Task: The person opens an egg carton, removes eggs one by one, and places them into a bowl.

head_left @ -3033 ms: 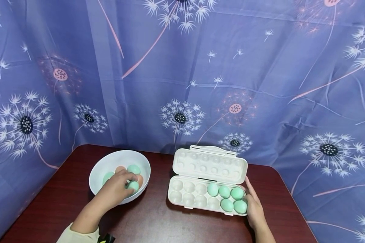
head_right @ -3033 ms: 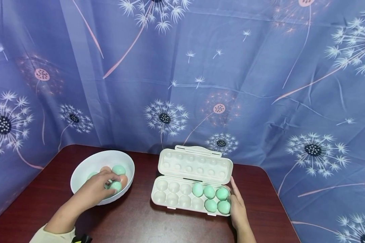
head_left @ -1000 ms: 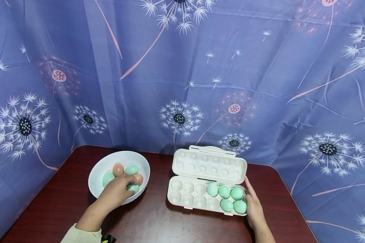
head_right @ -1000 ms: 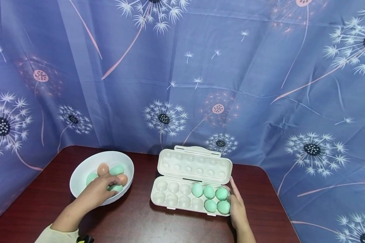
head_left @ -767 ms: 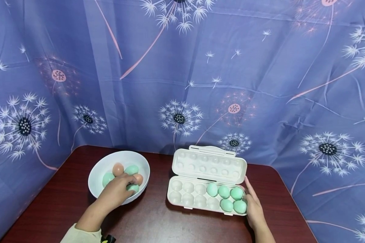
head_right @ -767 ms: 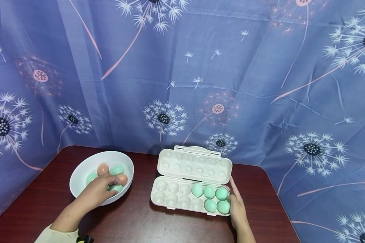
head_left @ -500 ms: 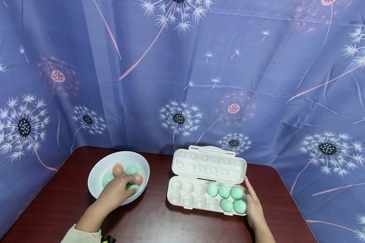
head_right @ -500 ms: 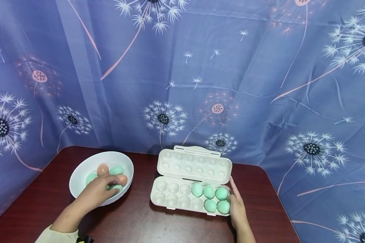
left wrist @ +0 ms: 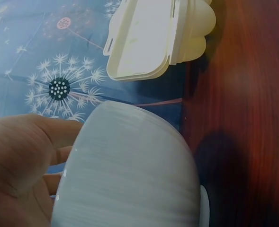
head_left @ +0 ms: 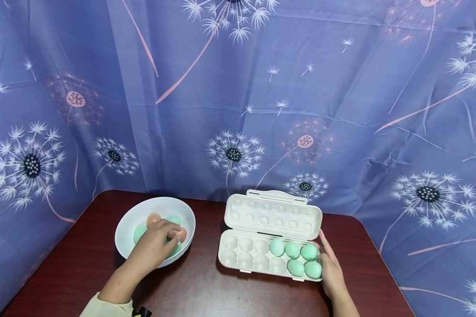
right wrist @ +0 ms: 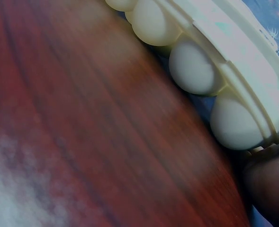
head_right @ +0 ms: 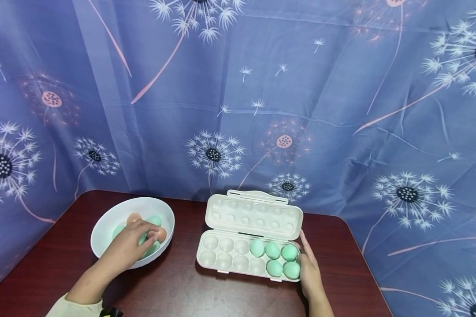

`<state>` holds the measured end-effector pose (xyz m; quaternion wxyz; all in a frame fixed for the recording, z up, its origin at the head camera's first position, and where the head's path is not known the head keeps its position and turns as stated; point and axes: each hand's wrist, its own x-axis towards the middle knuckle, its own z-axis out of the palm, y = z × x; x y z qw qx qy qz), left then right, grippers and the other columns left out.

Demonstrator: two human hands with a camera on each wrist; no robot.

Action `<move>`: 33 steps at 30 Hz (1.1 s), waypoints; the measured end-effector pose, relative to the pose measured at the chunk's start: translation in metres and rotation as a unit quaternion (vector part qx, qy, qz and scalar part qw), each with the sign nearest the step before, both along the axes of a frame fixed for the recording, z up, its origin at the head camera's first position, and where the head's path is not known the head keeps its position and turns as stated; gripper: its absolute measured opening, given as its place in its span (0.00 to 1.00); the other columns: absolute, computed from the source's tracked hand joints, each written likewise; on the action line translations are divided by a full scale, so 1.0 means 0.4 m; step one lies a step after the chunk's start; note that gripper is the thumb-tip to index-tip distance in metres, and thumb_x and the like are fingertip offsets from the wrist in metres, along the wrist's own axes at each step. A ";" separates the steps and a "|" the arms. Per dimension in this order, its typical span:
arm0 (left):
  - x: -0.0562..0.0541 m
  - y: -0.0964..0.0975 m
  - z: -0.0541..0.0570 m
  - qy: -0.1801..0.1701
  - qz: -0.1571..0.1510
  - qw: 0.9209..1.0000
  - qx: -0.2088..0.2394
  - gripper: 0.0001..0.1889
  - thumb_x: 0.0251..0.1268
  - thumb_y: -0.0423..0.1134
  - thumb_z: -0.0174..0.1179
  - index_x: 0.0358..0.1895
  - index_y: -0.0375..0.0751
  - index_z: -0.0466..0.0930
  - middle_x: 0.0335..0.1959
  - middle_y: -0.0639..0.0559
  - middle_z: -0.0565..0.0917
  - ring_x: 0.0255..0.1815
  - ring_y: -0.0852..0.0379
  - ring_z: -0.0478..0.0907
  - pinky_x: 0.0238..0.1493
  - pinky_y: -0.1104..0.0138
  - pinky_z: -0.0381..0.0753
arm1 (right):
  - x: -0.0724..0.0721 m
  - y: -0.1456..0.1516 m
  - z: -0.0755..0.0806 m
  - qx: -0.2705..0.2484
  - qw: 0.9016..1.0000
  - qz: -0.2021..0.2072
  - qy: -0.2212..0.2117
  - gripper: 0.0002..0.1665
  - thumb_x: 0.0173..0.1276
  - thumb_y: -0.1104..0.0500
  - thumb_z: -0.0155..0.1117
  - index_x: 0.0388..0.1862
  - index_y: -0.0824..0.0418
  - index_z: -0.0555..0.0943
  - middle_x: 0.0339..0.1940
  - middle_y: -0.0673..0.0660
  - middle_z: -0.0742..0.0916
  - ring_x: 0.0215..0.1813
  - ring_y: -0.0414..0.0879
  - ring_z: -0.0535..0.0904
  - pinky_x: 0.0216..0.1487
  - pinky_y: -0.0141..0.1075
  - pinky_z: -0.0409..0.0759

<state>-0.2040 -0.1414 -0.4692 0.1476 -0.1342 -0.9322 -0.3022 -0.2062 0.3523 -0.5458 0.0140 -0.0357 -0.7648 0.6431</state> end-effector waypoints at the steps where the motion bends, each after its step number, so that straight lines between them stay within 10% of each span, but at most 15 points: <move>1: 0.001 0.002 0.000 0.010 0.000 1.000 0.004 0.07 0.65 0.36 0.66 0.44 0.43 0.87 0.44 0.51 0.85 0.50 0.51 0.83 0.54 0.54 0.82 | 0.001 0.000 0.000 0.001 1.000 0.000 0.002 0.44 0.76 0.69 0.32 0.83 0.34 0.46 0.83 0.64 0.59 0.62 0.15 0.65 0.58 0.13 0.64; 16: 0.012 0.075 -0.022 0.135 -0.037 0.990 0.000 0.22 0.56 0.34 0.72 0.56 0.40 0.83 0.56 0.42 0.83 0.61 0.39 0.77 0.64 0.47 0.74 | -0.001 0.004 -0.006 0.004 1.000 0.002 0.008 0.44 0.76 0.69 0.31 0.83 0.35 0.45 0.81 0.65 0.61 0.62 0.16 0.67 0.58 0.14 0.65; 33: 0.015 0.156 -0.010 0.096 -0.067 0.993 -0.014 0.23 0.60 0.43 0.71 0.60 0.48 0.83 0.63 0.45 0.80 0.67 0.42 0.75 0.63 0.45 0.75 | -0.003 0.006 -0.009 -0.003 1.000 0.002 0.007 0.44 0.76 0.69 0.31 0.83 0.35 0.46 0.82 0.64 0.61 0.62 0.16 0.67 0.59 0.14 0.64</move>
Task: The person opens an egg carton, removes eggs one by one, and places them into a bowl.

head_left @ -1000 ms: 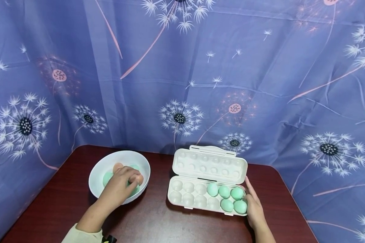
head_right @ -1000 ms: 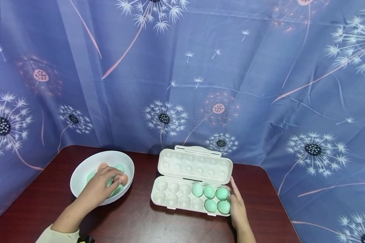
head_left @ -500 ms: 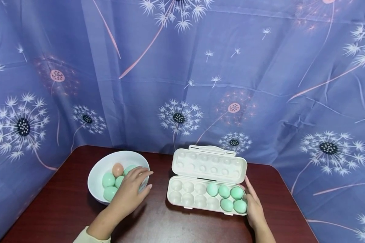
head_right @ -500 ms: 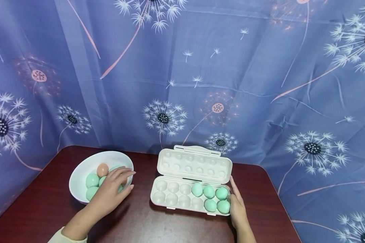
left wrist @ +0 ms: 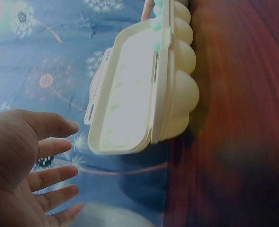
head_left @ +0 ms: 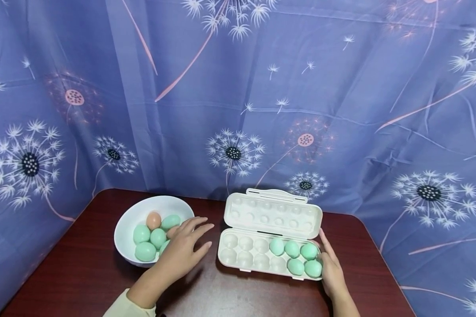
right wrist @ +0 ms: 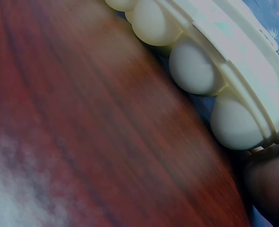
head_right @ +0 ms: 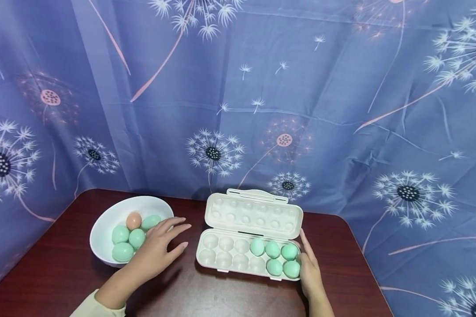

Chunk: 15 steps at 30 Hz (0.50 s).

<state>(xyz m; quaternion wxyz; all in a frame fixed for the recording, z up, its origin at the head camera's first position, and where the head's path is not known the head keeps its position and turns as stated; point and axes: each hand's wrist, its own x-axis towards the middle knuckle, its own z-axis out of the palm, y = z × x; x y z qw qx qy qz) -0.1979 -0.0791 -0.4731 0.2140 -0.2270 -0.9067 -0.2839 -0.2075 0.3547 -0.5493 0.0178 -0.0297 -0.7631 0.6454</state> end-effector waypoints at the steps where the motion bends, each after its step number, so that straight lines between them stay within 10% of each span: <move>1: -0.002 0.007 0.001 -0.006 -0.005 1.000 -0.001 0.23 0.61 0.43 0.71 0.61 0.49 0.82 0.64 0.46 0.79 0.67 0.43 0.75 0.64 0.47 0.75 | 0.000 0.000 0.000 0.000 1.000 0.000 0.001 0.44 0.76 0.69 0.31 0.83 0.35 0.46 0.82 0.64 0.61 0.62 0.15 0.67 0.59 0.14 0.64; 15: -0.030 0.094 0.010 -0.037 -0.054 0.997 -0.029 0.23 0.64 0.43 0.68 0.62 0.45 0.81 0.63 0.45 0.78 0.67 0.43 0.74 0.66 0.46 0.74 | 0.002 -0.003 0.002 -0.007 1.000 -0.009 -0.008 0.45 0.74 0.70 0.32 0.83 0.35 0.46 0.79 0.64 0.66 0.62 0.21 0.70 0.58 0.16 0.68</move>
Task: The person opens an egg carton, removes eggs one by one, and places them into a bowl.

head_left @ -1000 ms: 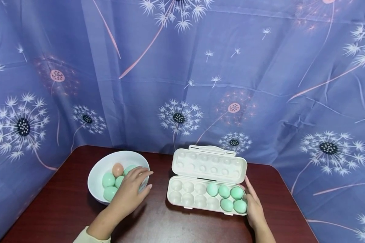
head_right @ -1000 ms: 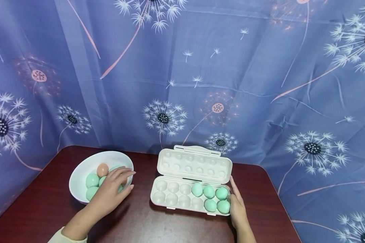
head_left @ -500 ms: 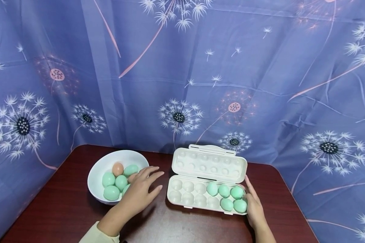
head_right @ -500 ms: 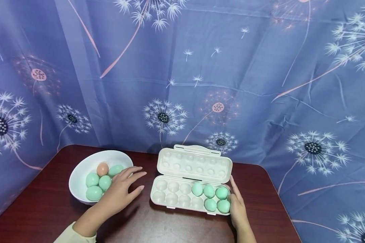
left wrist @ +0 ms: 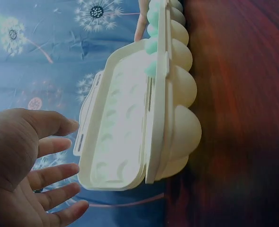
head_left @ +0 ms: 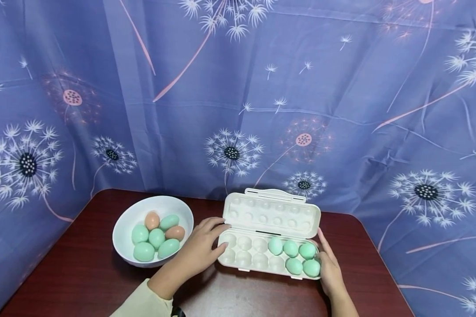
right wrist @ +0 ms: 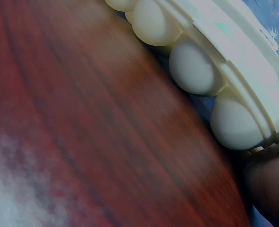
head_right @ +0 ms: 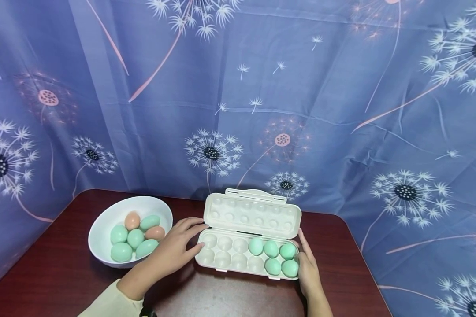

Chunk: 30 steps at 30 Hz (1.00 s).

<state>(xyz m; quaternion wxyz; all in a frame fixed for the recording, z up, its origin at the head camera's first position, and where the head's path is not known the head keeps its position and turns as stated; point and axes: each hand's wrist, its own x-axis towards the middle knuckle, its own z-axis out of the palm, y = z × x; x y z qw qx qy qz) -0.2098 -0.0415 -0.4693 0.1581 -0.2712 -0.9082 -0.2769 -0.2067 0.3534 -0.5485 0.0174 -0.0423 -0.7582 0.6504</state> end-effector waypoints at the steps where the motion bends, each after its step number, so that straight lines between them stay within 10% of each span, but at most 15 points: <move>1: -0.002 0.006 0.001 -0.002 -0.002 1.000 -0.003 0.23 0.64 0.43 0.68 0.62 0.45 0.81 0.64 0.45 0.78 0.68 0.43 0.73 0.66 0.46 0.74 | 0.000 0.000 0.000 0.000 1.000 0.000 -0.001 0.45 0.74 0.70 0.32 0.83 0.35 0.46 0.79 0.64 0.66 0.62 0.21 0.70 0.58 0.16 0.68; 30: -0.052 0.212 -0.052 -0.003 -0.049 0.995 -0.084 0.26 0.66 0.48 0.65 0.68 0.51 0.77 0.64 0.51 0.78 0.67 0.52 0.75 0.69 0.56 0.74 | -0.001 0.001 0.001 0.001 1.000 0.005 -0.004 0.46 0.74 0.70 0.33 0.83 0.34 0.46 0.81 0.63 0.64 0.62 0.19 0.69 0.58 0.15 0.66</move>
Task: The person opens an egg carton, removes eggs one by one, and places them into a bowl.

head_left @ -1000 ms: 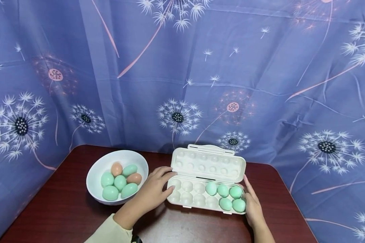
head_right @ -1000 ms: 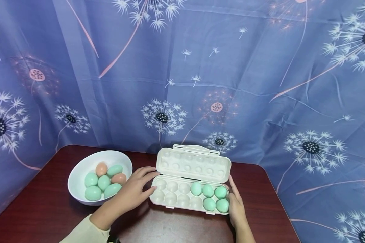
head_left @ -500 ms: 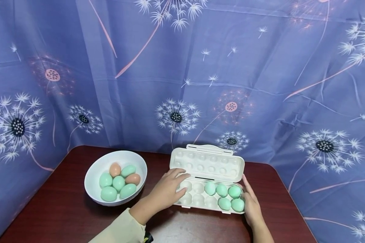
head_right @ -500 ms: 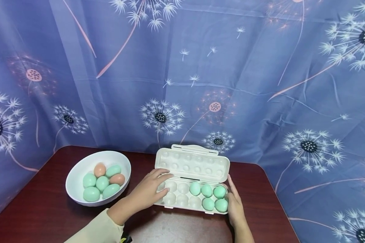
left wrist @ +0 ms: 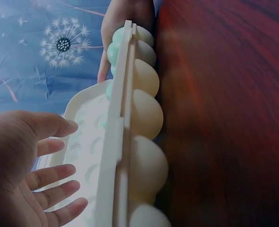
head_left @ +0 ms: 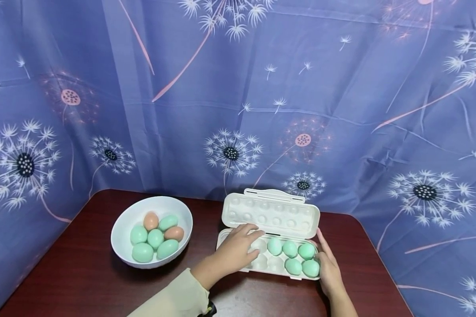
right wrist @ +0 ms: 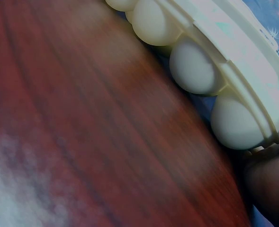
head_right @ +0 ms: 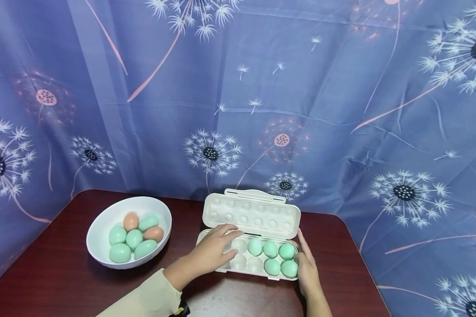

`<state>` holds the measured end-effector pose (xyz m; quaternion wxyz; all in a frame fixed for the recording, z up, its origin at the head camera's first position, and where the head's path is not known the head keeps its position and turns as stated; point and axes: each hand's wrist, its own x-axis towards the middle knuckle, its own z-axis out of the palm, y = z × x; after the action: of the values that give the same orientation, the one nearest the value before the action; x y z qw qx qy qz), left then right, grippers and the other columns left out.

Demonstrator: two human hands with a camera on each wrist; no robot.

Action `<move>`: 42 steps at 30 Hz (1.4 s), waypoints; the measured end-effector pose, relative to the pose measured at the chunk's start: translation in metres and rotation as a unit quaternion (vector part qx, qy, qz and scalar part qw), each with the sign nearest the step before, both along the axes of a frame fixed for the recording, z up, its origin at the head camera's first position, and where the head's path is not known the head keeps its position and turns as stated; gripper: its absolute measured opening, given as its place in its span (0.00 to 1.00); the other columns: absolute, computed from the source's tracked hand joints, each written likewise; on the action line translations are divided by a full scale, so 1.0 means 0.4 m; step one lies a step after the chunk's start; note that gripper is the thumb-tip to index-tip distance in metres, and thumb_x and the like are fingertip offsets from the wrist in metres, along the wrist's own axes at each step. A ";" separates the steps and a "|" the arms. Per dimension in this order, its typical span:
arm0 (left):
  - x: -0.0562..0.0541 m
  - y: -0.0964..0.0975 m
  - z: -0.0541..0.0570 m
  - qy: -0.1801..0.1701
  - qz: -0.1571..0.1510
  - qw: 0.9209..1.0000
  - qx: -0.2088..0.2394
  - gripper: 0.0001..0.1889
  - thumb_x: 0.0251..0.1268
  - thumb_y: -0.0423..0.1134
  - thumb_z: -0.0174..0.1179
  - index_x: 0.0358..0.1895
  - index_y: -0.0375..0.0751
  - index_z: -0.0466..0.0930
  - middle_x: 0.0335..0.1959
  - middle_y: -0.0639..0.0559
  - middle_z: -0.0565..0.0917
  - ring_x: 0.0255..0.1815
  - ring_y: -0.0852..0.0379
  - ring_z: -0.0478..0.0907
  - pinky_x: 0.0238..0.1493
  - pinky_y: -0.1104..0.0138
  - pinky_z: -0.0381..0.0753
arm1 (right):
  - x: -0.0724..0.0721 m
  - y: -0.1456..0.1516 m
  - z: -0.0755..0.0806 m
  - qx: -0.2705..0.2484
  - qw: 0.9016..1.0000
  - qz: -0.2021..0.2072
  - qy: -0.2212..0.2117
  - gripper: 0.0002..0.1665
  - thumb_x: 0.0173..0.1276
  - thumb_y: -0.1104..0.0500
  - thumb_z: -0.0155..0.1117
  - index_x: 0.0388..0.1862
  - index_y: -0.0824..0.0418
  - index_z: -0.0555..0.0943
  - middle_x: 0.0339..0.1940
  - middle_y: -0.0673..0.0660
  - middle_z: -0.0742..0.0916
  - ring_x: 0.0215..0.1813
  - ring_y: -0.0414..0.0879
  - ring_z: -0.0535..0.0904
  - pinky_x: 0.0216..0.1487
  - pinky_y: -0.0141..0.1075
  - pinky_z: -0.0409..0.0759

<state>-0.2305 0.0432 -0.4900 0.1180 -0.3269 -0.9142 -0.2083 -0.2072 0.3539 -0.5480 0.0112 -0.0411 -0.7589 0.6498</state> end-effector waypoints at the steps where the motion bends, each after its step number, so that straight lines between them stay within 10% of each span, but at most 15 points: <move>1: 0.000 0.006 0.000 -0.002 -0.001 1.000 -0.001 0.26 0.66 0.48 0.65 0.68 0.51 0.77 0.64 0.51 0.78 0.67 0.52 0.75 0.70 0.56 0.74 | 0.000 0.001 -0.001 0.001 1.000 0.001 0.001 0.45 0.75 0.70 0.32 0.83 0.34 0.46 0.81 0.63 0.63 0.62 0.18 0.68 0.58 0.14 0.66; 20: -0.009 0.117 -0.035 -0.058 -0.044 0.996 -0.044 0.34 0.70 0.55 0.61 0.77 0.55 0.65 0.80 0.46 0.63 0.81 0.46 0.58 0.76 0.51 0.67 | 0.003 -0.006 -0.004 0.001 1.000 -0.011 0.005 0.45 0.74 0.70 0.32 0.84 0.37 0.47 0.76 0.64 0.69 0.60 0.24 0.73 0.57 0.19 0.73; 34: -0.013 0.160 -0.060 -0.023 -0.051 0.991 -0.121 0.30 0.75 0.53 0.54 0.76 0.51 0.66 0.79 0.44 0.64 0.82 0.47 0.57 0.80 0.55 0.61 | 0.002 -0.001 -0.007 -0.008 1.000 -0.012 0.014 0.45 0.73 0.71 0.33 0.84 0.39 0.48 0.66 0.46 0.77 0.60 0.26 0.76 0.56 0.21 0.76; 42: -0.011 0.156 -0.059 0.027 -0.046 0.989 -0.139 0.27 0.72 0.46 0.60 0.72 0.49 0.72 0.76 0.47 0.70 0.79 0.50 0.64 0.76 0.58 0.67 | 0.001 0.001 -0.006 0.008 1.000 -0.011 0.018 0.44 0.75 0.70 0.32 0.84 0.38 0.48 0.73 0.58 0.73 0.60 0.24 0.74 0.57 0.19 0.73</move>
<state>-0.2348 0.1054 -0.5137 0.0860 -0.3873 -0.9148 -0.0756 -0.2069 0.3543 -0.5506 0.0323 -0.0374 -0.7631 0.6443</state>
